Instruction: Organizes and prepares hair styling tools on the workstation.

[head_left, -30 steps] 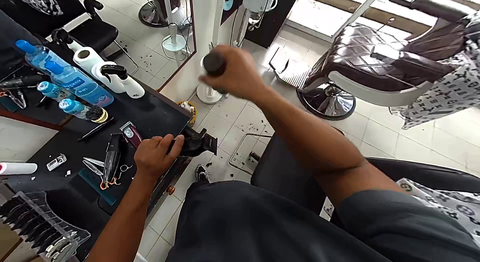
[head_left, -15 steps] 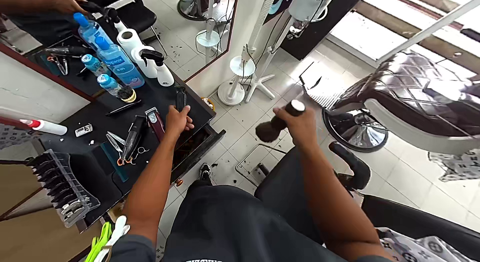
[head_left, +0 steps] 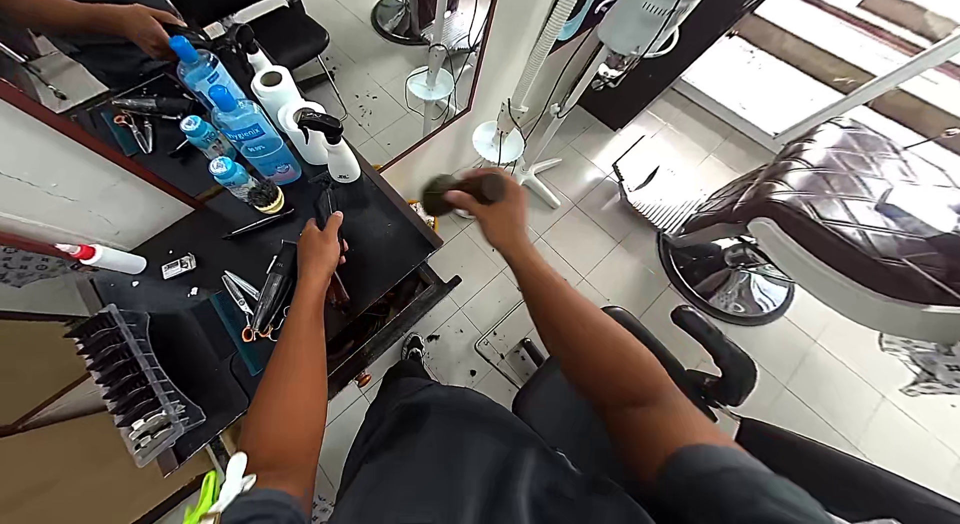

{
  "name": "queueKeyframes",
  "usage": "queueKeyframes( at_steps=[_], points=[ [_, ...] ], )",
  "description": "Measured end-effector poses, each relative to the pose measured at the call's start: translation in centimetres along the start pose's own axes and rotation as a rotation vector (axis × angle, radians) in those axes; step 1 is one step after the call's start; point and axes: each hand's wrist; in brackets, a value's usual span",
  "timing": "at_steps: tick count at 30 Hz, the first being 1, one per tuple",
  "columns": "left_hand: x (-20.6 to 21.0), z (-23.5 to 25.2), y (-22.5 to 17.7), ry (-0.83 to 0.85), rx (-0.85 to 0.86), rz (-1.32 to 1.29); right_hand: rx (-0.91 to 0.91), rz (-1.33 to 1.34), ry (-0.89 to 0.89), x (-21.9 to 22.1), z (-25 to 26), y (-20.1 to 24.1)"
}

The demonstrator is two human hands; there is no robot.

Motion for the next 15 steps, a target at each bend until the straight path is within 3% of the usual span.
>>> queueKeyframes(
  at_steps=[2, 4, 6, 8, 10, 12, 15],
  points=[
    [-0.9, -0.9, 0.5, -0.028, 0.014, 0.013, -0.174, -0.024, 0.313, 5.3, 4.0, -0.2],
    [-1.3, -2.1, 1.2, -0.024, 0.006, 0.061, -0.164, -0.299, 0.509, 8.6, 8.0, -2.0],
    [-1.3, -3.0, 1.7, 0.009, -0.007, 0.118, 0.041, -0.438, 0.37, 9.3, 11.3, -2.9],
    [-1.3, -3.2, 1.6, 0.033, -0.021, 0.21, 0.039, -0.391, 0.262, 9.7, 12.6, -2.1],
    [-1.1, -3.0, 1.0, 0.055, -0.04, 0.352, -0.079, -0.397, 0.482, 10.0, 11.4, -1.6],
    [-0.6, -2.6, 0.1, 0.088, -0.047, 0.518, -0.027, -0.609, 0.622, 9.0, 10.8, -2.2],
    [0.5, -1.5, -0.8, 0.12, -0.026, 0.65, -0.001, -0.606, 0.462, 6.2, 8.9, -1.7]
  ],
)
Point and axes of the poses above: each hand's wrist, its own z-axis towards the middle knuckle, its own x-axis out of the palm, y = z × x, and after that the axes turned 4 degrees about y, right-handed
